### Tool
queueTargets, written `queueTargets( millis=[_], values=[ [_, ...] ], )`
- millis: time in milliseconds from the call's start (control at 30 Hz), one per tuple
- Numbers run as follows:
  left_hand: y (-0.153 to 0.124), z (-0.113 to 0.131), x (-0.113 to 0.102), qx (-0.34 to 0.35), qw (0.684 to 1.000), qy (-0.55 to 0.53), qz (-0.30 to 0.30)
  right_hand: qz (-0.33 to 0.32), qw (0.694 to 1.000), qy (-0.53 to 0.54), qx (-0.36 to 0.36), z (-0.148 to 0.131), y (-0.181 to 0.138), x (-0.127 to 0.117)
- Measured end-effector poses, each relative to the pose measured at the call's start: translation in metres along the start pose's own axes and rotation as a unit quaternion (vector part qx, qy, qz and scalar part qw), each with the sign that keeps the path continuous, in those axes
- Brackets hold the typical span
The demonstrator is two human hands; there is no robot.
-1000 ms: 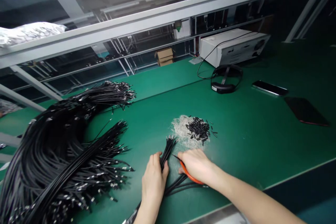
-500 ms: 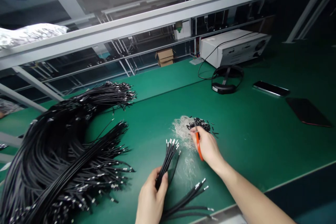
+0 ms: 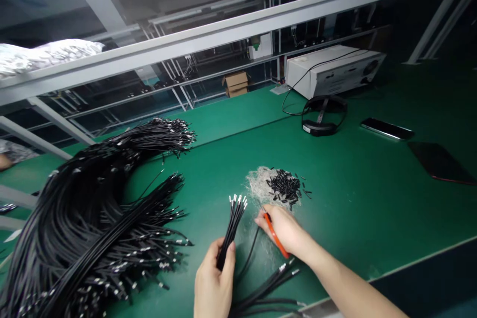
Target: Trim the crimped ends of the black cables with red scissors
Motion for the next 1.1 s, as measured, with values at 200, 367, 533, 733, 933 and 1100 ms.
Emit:
queueTargets(
  millis=[200,367,533,733,933,1100],
  values=[
    [0.017,-0.011,0.016,0.006,0.987,0.143,0.077,-0.052,0.957,0.286,0.008,0.004,-0.029,-0.004],
    [0.008,0.013,0.026,0.119,0.992,0.03,0.005,-0.018,0.953,0.302,-0.008,0.001,-0.03,0.004],
    [0.003,0.031,0.044,0.076,0.989,-0.094,-0.084,0.115,0.99,0.058,-0.051,-0.001,-0.036,0.014],
    [0.003,0.03,0.053,0.058,0.985,-0.118,-0.114,0.126,0.937,-0.259,-0.2,0.007,-0.045,0.008],
    [0.012,0.03,0.052,0.028,0.971,-0.15,-0.183,0.082,0.93,-0.331,-0.136,0.021,-0.052,-0.019],
    [0.017,0.032,0.05,0.031,0.962,-0.179,-0.202,0.058,0.909,-0.404,-0.081,0.016,-0.061,-0.01]
  ],
)
Point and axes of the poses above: each hand's wrist, its own y-axis towards the middle knuckle, its own x-axis out of the palm, z = x × y, the point moved 1 cm from there along y, towards the middle knuckle, and after that the axes turned 10 degrees about -z, right-handed, at the moved point
